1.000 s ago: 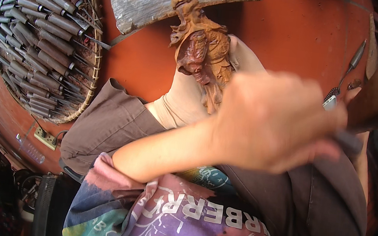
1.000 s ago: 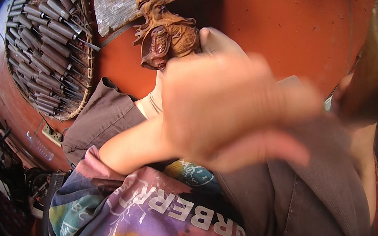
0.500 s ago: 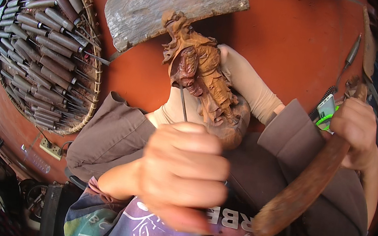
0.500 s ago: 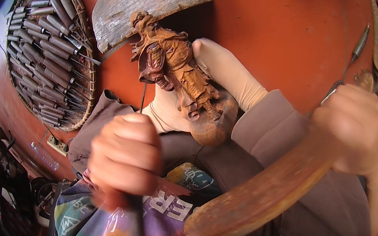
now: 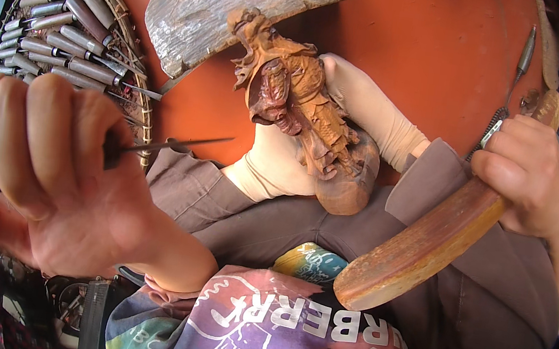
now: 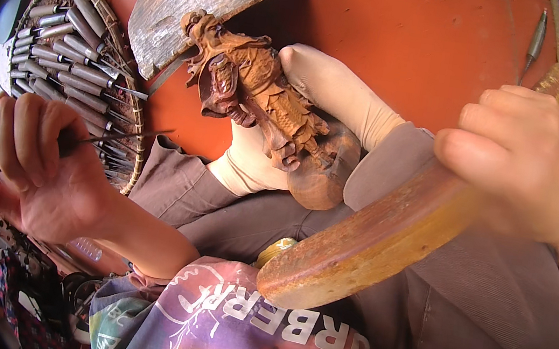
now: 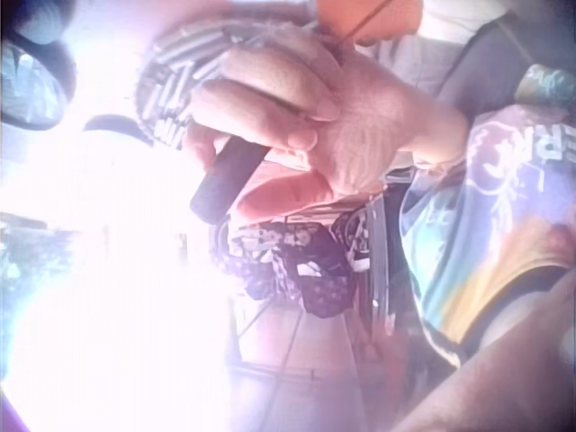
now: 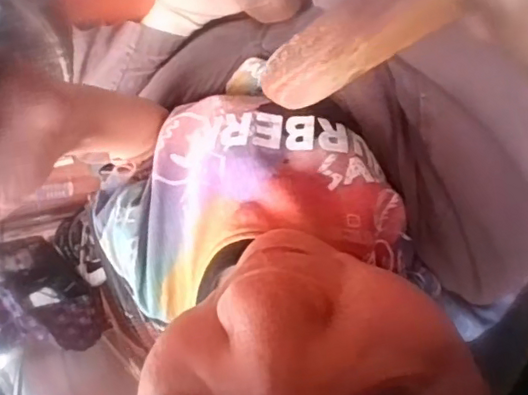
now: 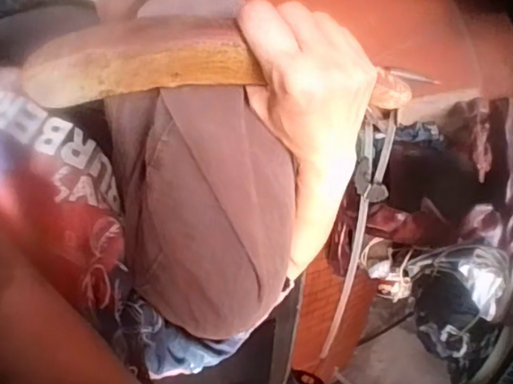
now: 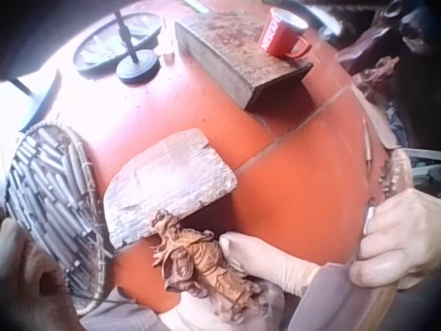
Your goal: The person carves a wooden piece using a chisel and mallet. They hold the wood between their legs, strike the chisel with the mallet, and periodically rotate the piece to work on different areas.
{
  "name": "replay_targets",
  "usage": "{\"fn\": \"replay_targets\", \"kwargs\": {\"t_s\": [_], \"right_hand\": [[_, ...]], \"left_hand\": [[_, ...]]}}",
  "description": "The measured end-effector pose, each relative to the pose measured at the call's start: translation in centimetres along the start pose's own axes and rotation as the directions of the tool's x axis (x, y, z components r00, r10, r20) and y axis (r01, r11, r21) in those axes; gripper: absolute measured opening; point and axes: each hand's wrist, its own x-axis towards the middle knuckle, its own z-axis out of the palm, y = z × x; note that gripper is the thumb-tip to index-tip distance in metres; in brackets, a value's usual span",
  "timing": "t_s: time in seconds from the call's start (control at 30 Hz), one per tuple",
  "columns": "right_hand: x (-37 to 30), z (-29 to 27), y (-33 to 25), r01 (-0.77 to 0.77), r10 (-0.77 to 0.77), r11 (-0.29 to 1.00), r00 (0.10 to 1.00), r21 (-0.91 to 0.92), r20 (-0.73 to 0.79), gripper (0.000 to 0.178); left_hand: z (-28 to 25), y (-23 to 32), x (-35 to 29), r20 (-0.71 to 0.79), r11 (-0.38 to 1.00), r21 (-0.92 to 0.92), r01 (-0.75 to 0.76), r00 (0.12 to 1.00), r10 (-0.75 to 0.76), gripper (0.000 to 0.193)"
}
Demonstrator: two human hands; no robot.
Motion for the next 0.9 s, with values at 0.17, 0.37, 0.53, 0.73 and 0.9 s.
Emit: {"fn": "replay_targets", "kwargs": {"t_s": [0.17, 0.37, 0.53, 0.73, 0.9], "right_hand": [[-1.0, 0.0, 0.1, -0.075, 0.072, 0.995, 0.997, 0.068, 0.036, 0.030], [-0.9, -0.1, -0.1, -0.118, 0.115, 0.992, 0.991, 0.045, 0.067, 0.034], [-0.8, -0.2, -0.2, -0.142, 0.136, 0.988, 0.987, 0.066, 0.089, 0.035], [-0.8, -0.1, -0.2, -0.151, 0.146, 0.986, 0.986, 0.066, 0.083, 0.035], [-1.1, -0.3, -0.3, -0.159, 0.154, 0.986, 0.984, 0.055, 0.089, 0.034]], "left_hand": [[-3.0, 0.4, 0.4, -0.003, 0.992, 0.043, 0.115, 0.993, -0.115, 0.041], [-4.6, -1.4, 0.1, -0.022, 0.994, -0.044, 0.097, 0.995, -0.098, 0.038], [-5.2, -1.9, 0.1, -0.008, 0.996, -0.003, 0.087, 0.996, -0.087, 0.035], [-4.9, -2.2, -0.3, 0.052, 0.996, 0.077, 0.036, 0.998, -0.040, 0.037], [-3.2, -3.1, -1.5, 0.118, 0.974, 0.210, -0.079, 0.991, 0.055, 0.045]]}}
